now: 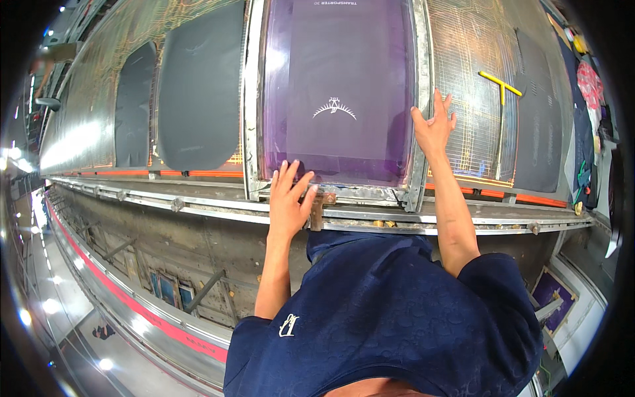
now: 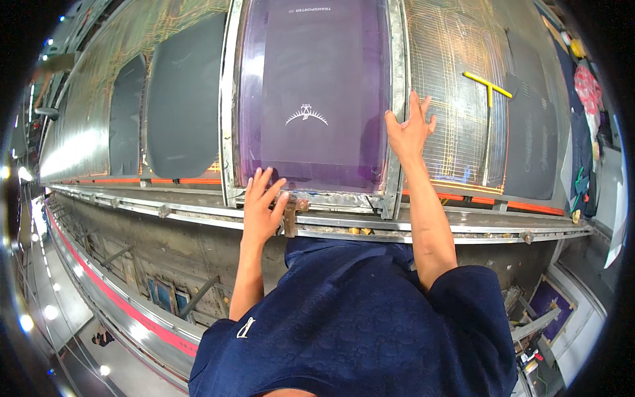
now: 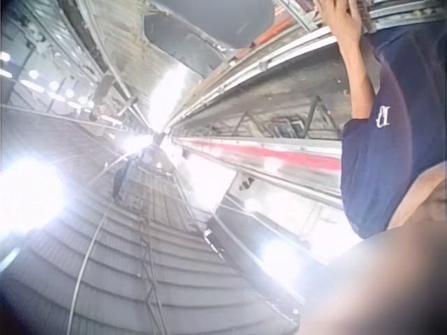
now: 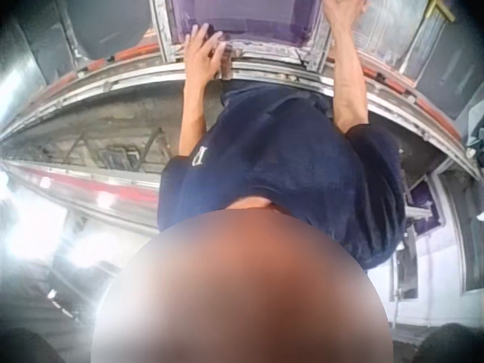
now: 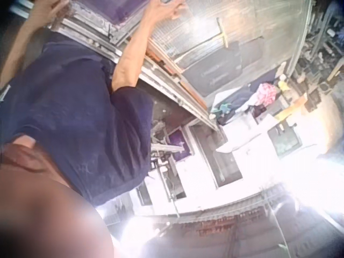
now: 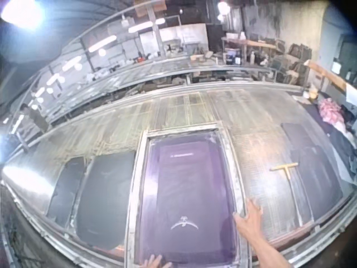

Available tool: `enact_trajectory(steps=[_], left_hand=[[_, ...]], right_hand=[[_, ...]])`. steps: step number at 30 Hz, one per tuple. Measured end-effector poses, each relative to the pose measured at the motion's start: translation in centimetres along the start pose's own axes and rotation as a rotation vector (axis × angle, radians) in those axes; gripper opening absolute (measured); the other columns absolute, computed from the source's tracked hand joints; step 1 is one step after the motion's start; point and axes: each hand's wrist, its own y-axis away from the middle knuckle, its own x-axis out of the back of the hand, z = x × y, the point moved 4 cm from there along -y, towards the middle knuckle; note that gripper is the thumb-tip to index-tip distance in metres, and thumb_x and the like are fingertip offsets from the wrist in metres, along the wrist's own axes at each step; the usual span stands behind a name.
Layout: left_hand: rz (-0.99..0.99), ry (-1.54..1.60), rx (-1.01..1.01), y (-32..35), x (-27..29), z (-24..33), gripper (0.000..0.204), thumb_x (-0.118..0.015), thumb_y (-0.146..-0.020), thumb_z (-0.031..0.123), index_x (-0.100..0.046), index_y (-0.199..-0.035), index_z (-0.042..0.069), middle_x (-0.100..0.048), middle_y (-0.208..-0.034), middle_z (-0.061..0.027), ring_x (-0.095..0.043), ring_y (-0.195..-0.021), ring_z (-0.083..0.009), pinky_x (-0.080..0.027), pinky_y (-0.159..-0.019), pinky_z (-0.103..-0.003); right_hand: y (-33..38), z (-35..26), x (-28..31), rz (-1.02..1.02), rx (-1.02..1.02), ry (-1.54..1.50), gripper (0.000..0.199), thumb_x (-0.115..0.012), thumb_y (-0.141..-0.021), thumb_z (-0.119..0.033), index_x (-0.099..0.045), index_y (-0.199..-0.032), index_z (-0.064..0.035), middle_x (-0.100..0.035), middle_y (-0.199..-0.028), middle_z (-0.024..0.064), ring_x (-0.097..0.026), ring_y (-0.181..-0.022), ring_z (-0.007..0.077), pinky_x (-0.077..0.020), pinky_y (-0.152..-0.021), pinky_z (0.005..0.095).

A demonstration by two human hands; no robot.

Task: The person uses a yellow squeegee to press a purple solar panel into a metal frame on a conveyor. They then place a white panel into an adjacent frame and smooth it down by hand. The person repeats the placement and smoothing of the white panel multiple times.

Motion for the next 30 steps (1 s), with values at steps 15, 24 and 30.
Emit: enact_trajectory(steps=[15,24,30], left_hand=[[-0.193,-0.194,0.103,-2.1,-0.8,2.4,0.039,-0.066,-0.092,0.038,-0.069,-0.126,0.019,-0.043,-0.152,-0.0188,-0.039,-0.141,-0.0412,-0.028,-0.116,-0.055],[-0.22,-0.164,0.069,-9.7,-4.9,2.4,0.064,-0.068,-0.084,0.06,-0.055,-0.142,0.038,-0.02,-0.162,-0.0236,-0.015,-0.145,-0.0577,-0.016,-0.114,-0.069],[-0.297,-0.141,0.101,-10.0,-5.4,2.1,0.064,-0.07,-0.084,0.056,-0.053,-0.143,0.039,-0.016,-0.163,-0.0248,-0.01,-0.145,-0.0588,-0.013,-0.112,-0.072]], right_hand=[[-1.5,6.5,10.8,0.262,-0.02,0.059,0.039,-0.067,-0.092,-0.031,-0.069,-0.125,-0.0108,-0.07,-0.124,0.0092,-0.061,-0.123,0.028,-0.044,-0.106,0.0383],[1.0,16.1,16.1,0.358,-0.236,0.539,0.047,-0.057,-0.099,-0.039,-0.063,-0.128,-0.0028,-0.061,-0.134,0.0201,-0.056,-0.123,0.0387,-0.0437,-0.102,0.0451],[0.2,15.6,14.6,0.459,-0.251,0.772,0.043,-0.052,-0.101,-0.037,-0.064,-0.126,-0.0036,-0.065,-0.124,0.0189,-0.059,-0.117,0.0371,-0.0442,-0.1,0.0443]])
